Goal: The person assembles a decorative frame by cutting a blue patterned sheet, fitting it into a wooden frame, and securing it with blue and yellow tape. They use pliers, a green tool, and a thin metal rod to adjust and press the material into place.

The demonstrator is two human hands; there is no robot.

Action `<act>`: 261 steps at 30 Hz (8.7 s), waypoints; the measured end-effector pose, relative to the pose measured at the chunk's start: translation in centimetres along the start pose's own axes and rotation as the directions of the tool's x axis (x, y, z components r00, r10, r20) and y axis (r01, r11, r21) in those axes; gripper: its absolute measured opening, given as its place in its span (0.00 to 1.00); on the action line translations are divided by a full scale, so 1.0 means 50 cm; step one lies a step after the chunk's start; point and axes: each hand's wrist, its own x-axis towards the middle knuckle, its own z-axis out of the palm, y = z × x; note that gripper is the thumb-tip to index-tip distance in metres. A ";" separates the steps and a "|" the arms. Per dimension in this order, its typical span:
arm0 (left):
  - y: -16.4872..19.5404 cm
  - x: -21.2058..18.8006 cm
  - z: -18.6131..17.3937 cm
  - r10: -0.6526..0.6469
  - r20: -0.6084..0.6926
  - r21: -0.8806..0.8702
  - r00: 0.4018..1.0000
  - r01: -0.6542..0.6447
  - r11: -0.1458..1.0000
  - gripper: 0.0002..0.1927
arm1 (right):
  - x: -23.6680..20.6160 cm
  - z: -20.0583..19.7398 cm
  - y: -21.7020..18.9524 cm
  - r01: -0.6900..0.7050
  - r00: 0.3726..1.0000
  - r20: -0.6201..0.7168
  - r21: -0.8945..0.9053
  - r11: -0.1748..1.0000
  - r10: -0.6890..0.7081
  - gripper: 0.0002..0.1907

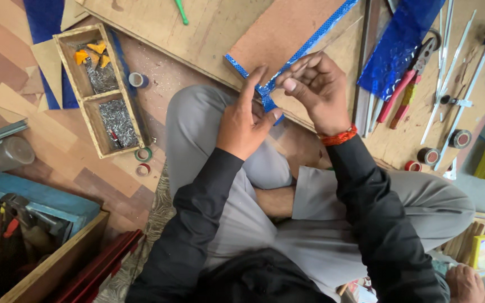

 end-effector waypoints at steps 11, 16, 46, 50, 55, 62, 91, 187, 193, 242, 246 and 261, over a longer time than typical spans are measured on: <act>-0.003 0.001 -0.018 0.011 0.041 -0.055 0.999 -0.008 0.998 0.43 | 0.002 -0.004 0.036 0.039 0.998 -0.036 -0.122 0.992 -0.044 0.13; -0.017 -0.003 -0.019 0.037 0.053 0.093 0.998 -0.042 0.995 0.45 | -0.011 -0.082 0.021 0.028 0.979 -0.194 -0.208 0.978 -0.069 0.14; 0.004 -0.005 -0.040 -0.178 0.266 0.203 0.947 0.125 0.971 0.64 | -0.030 -0.080 -0.019 -0.097 0.919 -0.365 -0.575 0.812 -0.149 0.24; -0.003 -0.003 -0.051 -0.070 0.265 0.087 0.962 0.049 0.995 0.65 | -0.028 -0.051 -0.071 0.117 0.912 -0.037 -0.931 0.345 -0.409 0.22; -0.010 0.004 -0.064 0.060 0.269 0.094 0.961 -0.088 0.992 0.67 | 0.010 0.063 -0.055 0.490 0.846 0.412 -0.852 0.187 -0.339 0.21; -0.008 0.008 -0.081 -0.104 0.360 0.154 0.927 0.051 0.987 0.66 | 0.052 0.062 -0.073 0.594 0.795 0.546 -0.790 0.152 -0.264 0.19; -0.004 -0.165 -0.203 -0.160 0.009 -0.537 0.987 0.140 0.832 0.54 | 0.009 0.157 -0.093 0.297 0.917 0.229 -0.939 0.175 -0.326 0.14; 0.014 -0.057 0.106 -0.267 -0.060 -0.573 0.962 0.185 0.798 0.53 | 0.147 -0.255 0.024 -0.020 0.969 0.003 -0.996 -0.092 -0.245 0.13; 0.012 -0.045 0.092 -0.169 -0.127 -0.567 0.977 0.068 0.821 0.51 | 0.164 -0.242 0.032 -0.049 0.924 -0.074 -0.996 0.075 -0.375 0.14; -0.012 -0.057 0.069 -0.192 -0.019 -0.652 0.981 0.134 0.746 0.55 | 0.019 -0.020 -0.024 -0.217 0.972 0.067 -0.090 0.972 0.223 0.08; -0.012 -0.056 0.071 -0.161 -0.043 -0.654 0.986 0.094 0.751 0.55 | 0.026 0.001 -0.001 -0.202 0.969 0.133 -0.059 0.978 0.208 0.08; -0.012 -0.052 0.068 -0.178 -0.038 -0.636 0.983 0.113 0.764 0.56 | 0.030 -0.025 0.015 -0.065 0.986 0.137 -0.173 0.983 0.090 0.12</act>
